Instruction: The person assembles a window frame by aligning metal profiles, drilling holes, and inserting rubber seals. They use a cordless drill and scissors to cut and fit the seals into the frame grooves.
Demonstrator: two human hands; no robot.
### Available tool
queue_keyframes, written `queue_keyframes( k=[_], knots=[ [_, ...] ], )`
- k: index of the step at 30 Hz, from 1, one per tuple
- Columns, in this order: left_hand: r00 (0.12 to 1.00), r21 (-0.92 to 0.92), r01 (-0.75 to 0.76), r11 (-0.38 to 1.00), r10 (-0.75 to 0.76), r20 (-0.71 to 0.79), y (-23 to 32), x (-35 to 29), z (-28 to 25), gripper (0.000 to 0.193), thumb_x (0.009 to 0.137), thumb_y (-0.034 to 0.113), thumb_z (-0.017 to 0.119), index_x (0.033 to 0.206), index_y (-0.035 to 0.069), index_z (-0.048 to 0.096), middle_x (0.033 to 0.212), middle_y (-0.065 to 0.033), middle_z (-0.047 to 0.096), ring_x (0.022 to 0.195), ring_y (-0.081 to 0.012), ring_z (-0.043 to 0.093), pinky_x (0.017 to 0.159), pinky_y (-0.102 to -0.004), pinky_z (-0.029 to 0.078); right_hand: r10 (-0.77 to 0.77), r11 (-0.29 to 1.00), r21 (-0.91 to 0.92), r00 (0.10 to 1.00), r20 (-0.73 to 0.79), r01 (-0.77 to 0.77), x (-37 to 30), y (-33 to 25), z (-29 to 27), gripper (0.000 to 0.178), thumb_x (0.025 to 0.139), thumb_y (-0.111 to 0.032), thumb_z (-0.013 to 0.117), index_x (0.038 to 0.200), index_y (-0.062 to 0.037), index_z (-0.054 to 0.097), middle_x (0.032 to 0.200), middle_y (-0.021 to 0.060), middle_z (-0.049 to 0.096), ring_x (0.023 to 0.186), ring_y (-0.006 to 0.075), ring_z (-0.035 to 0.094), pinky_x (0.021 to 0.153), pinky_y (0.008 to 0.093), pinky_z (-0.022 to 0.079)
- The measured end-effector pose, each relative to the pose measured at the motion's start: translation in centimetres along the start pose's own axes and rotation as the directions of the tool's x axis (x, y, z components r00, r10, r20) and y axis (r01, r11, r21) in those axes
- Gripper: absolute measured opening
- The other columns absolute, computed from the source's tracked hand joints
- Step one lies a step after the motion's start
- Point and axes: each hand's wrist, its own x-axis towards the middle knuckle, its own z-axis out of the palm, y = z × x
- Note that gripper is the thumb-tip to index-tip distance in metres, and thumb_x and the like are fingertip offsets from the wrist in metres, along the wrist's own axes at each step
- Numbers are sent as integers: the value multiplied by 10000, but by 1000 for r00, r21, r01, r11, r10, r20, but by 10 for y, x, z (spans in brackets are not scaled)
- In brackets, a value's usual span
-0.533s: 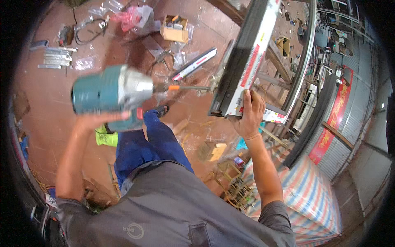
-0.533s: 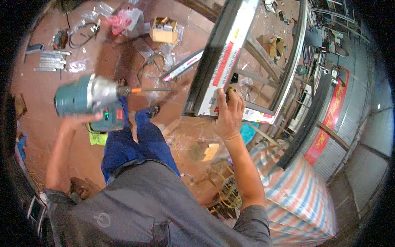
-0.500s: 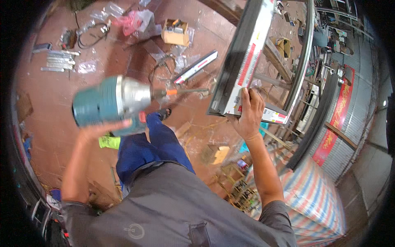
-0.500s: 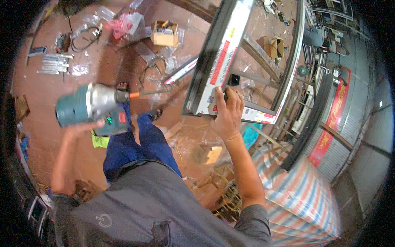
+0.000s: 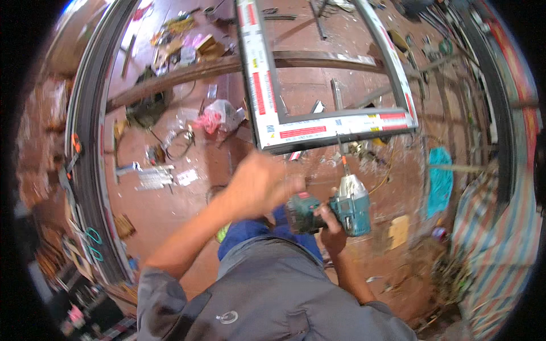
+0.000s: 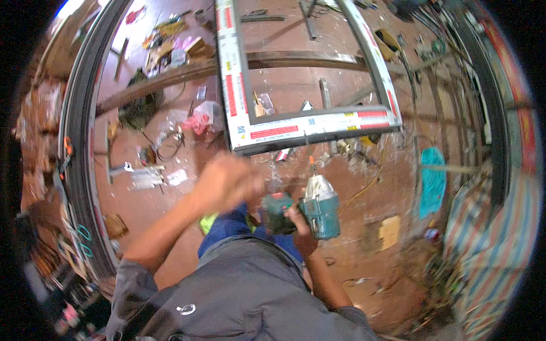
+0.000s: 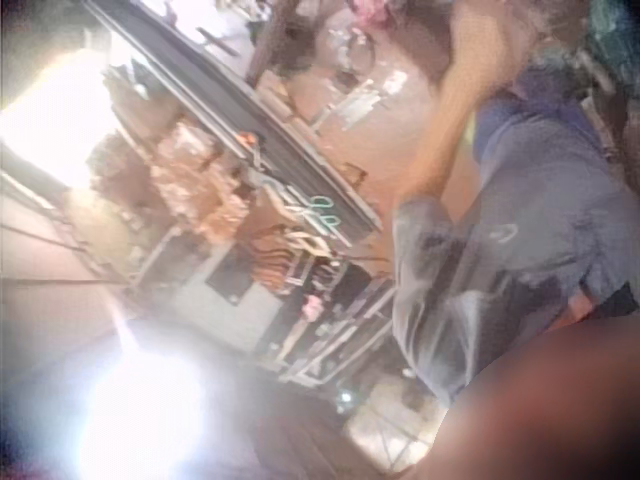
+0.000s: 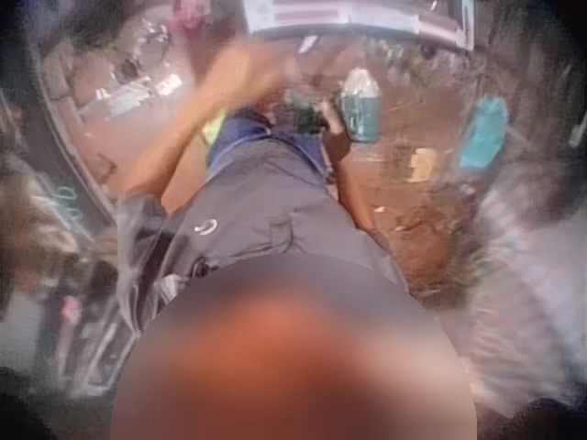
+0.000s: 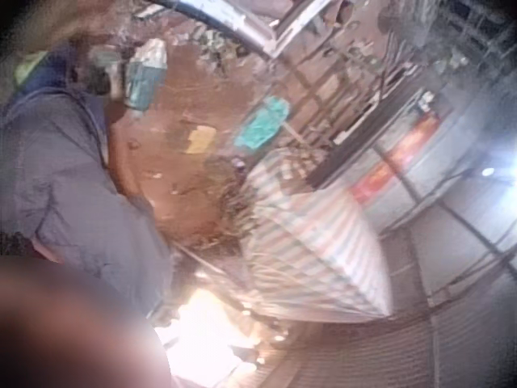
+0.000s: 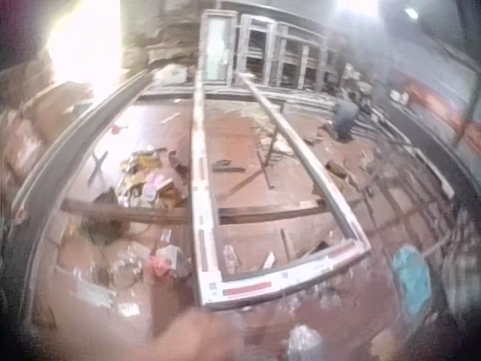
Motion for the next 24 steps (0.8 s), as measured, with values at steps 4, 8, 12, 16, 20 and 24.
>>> queue_keyframes(
  k=[4, 8, 12, 16, 20, 24],
  knots=[
    [976, 494, -142, 858, 204, -74, -79, 111, 19, 681, 1038, 620, 495, 1302, 11, 647, 1208, -208, 728, 1214, -371, 649, 1053, -513, 427, 75, 961, 274, 934, -350, 26, -28, 32, 18, 246, 1014, -159, 689, 1204, -2, 694, 1030, 69, 713, 961, 218, 676, 910, 386, 539],
    [913, 618, -140, 773, -141, 383, -95, 161, 37, 850, 1004, 771, 375, 1233, 4, 660, 1041, -282, 748, 998, -464, 724, 1031, -567, 451, 49, 953, 292, 902, -430, 87, -33, 58, 58, 282, 980, -194, 706, 1194, -10, 713, 1079, 128, 744, 1000, 284, 710, 892, 382, 556],
    [892, 656, -253, 711, -91, 443, -107, 173, 35, 784, 1017, 713, 414, 1227, 7, 682, 920, -315, 731, 939, -496, 713, 1004, -587, 466, -348, 937, -141, 828, -439, 319, -22, 71, 90, 384, 893, -184, 752, 1234, -15, 701, 1118, 155, 730, 987, 346, 709, 889, 395, 572],
    [916, 645, -180, 743, -113, 385, -117, 175, 43, 803, 1023, 719, 402, 1218, -4, 690, 993, -347, 711, 1028, -517, 680, 935, -615, 484, -401, 912, -142, 768, -500, 384, -18, 78, 128, 456, 858, -207, 773, 1270, -27, 694, 1233, 145, 731, 1015, 360, 715, 893, 427, 583],
    [907, 639, -137, 757, -163, 388, -119, 178, 41, 828, 1030, 742, 365, 1160, -3, 705, 997, -314, 720, 1028, -510, 677, 909, -586, 482, -306, 938, -25, 795, -524, 345, -16, 95, 162, 540, 823, -212, 800, 1316, -30, 676, 1315, 167, 716, 1104, 356, 721, 898, 422, 589],
    [904, 591, -102, 800, -174, 390, -120, 178, 39, 852, 1022, 774, 353, 1127, 6, 706, 970, -263, 727, 1007, -487, 677, 883, -524, 482, -318, 927, -16, 761, -565, 376, -6, 106, 178, 540, 800, -226, 825, 1281, -22, 690, 1253, 204, 728, 1050, 385, 731, 877, 432, 600]
  ],
)
